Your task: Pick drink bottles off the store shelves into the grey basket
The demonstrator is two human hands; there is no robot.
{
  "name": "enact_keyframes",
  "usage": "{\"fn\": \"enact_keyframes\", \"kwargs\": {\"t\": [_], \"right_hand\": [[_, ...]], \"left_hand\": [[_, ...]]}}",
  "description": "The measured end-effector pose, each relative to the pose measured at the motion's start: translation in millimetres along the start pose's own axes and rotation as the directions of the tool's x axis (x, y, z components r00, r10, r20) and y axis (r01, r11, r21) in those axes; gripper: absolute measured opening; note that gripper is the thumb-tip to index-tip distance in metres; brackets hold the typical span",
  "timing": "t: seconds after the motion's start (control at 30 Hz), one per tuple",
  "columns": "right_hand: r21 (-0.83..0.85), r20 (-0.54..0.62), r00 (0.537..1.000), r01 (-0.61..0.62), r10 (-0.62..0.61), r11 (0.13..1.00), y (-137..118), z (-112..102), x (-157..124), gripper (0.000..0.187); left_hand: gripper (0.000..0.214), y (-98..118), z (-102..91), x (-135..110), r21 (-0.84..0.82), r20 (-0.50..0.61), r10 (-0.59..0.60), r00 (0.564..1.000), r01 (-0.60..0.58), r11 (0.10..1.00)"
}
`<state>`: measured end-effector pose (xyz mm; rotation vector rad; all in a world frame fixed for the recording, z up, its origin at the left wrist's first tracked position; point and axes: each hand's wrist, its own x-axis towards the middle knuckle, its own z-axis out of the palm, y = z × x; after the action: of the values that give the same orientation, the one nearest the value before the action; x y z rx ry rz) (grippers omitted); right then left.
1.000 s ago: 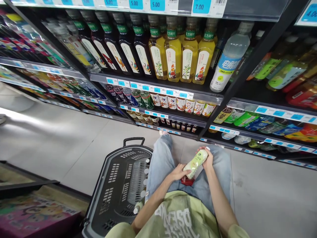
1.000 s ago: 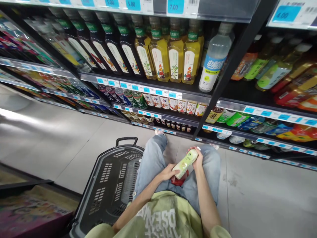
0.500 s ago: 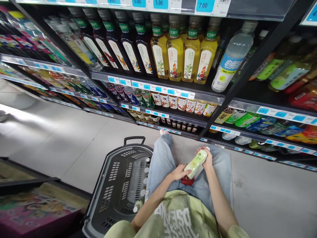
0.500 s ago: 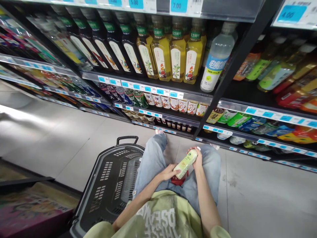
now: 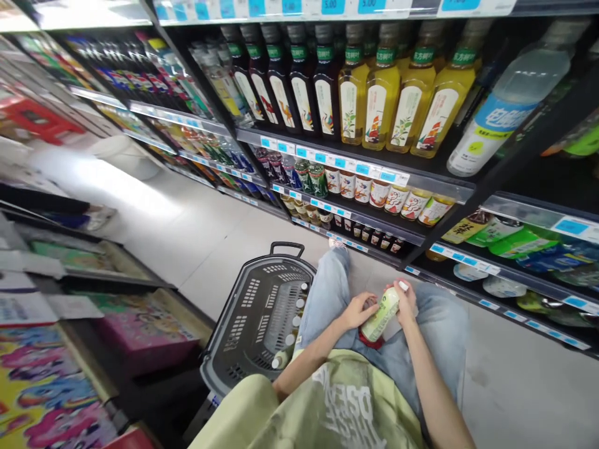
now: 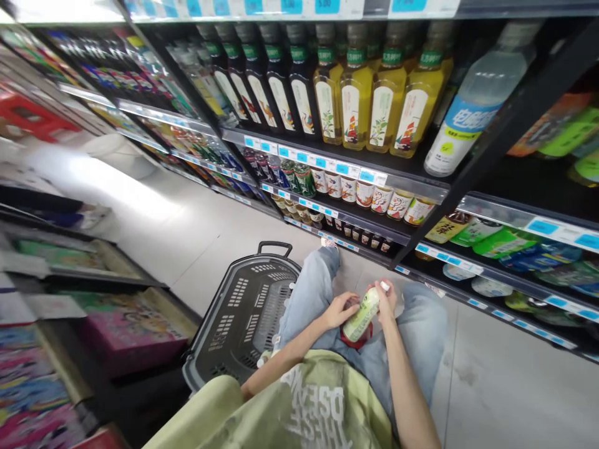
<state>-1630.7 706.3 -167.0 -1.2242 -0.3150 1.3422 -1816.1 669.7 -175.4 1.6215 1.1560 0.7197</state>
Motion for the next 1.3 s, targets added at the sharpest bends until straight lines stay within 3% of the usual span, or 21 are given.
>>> {"fn": "enact_keyframes", "kwargs": {"t": [0.13, 0.27, 0.33, 0.43, 0.57, 0.77, 0.9, 1.07, 1.2, 1.3], "right_hand": [[-0.074, 0.013, 0.994, 0.112, -0.111, 0.991, -1.6, -0.4, -6.6, 0.069], [-0.249, 0.090, 0.964, 0.265, -0.250, 0.931, -2.4, 4.9, -28.4, 0.073], [-0.340, 0.173, 0.944, 0.324, -0.280, 0.883, -0.2, 7.9, -40.5, 0.070], [-0.424, 0.302, 0.915, 0.381, -0.268, 0.822, 7.4, 11.2, -51.6, 0.062], [-0.442, 0.331, 0.909, 0.388, -0.254, 0.809, 19.5, 13.0, -53.1, 0.063], [-0.413, 0.449, 0.876, 0.378, -0.177, 0.828, 21.5, 14.5, -54.2, 0.064], [-0.440, 0.509, 0.852, 0.379, -0.122, 0.814, 19.4, 18.4, -57.1, 0.055], [-0.448, 0.563, 0.823, 0.375, -0.069, 0.812, 24.1, 22.6, -63.8, 0.064], [-0.439, 0.607, 0.792, 0.404, -0.066, 0.802, 29.9, 25.4, -72.2, 0.077], [-0.441, 0.703, 0.709, 0.487, -0.047, 0.754, 29.5, 25.3, -71.2, 0.089]], "left_hand": [[0.042, 15.4, -3.0, -7.3, 0.138, 0.014, 0.115, 0.993, -0.116, 0.984], [0.037, 42.3, -10.4, -6.1, 0.143, -0.125, 0.123, 0.985, -0.105, 0.984], [0.037, 55.4, -14.9, 0.0, 0.142, -0.136, 0.139, 0.981, -0.120, 0.983], [0.035, 69.2, -21.0, 12.0, 0.192, -0.076, 0.166, 0.983, -0.149, 0.970], [0.029, 76.6, -27.8, 20.4, 0.305, 0.001, 0.163, 0.987, -0.155, 0.940], [0.028, 74.8, -35.9, 5.7, 0.436, 0.110, 0.122, 0.986, -0.158, 0.886], [0.028, 64.1, -28.4, -7.0, 0.386, -0.002, 0.087, 0.996, -0.080, 0.919], [0.034, 57.4, -18.7, -13.6, 0.267, -0.167, 0.023, 0.986, 0.023, 0.964], [0.034, 75.1, -31.5, -20.7, 0.227, -0.181, -0.001, 0.984, 0.043, 0.973], [0.027, 97.3, -53.5, -31.4, 0.242, -0.229, -0.044, 0.972, 0.101, 0.965]]}}
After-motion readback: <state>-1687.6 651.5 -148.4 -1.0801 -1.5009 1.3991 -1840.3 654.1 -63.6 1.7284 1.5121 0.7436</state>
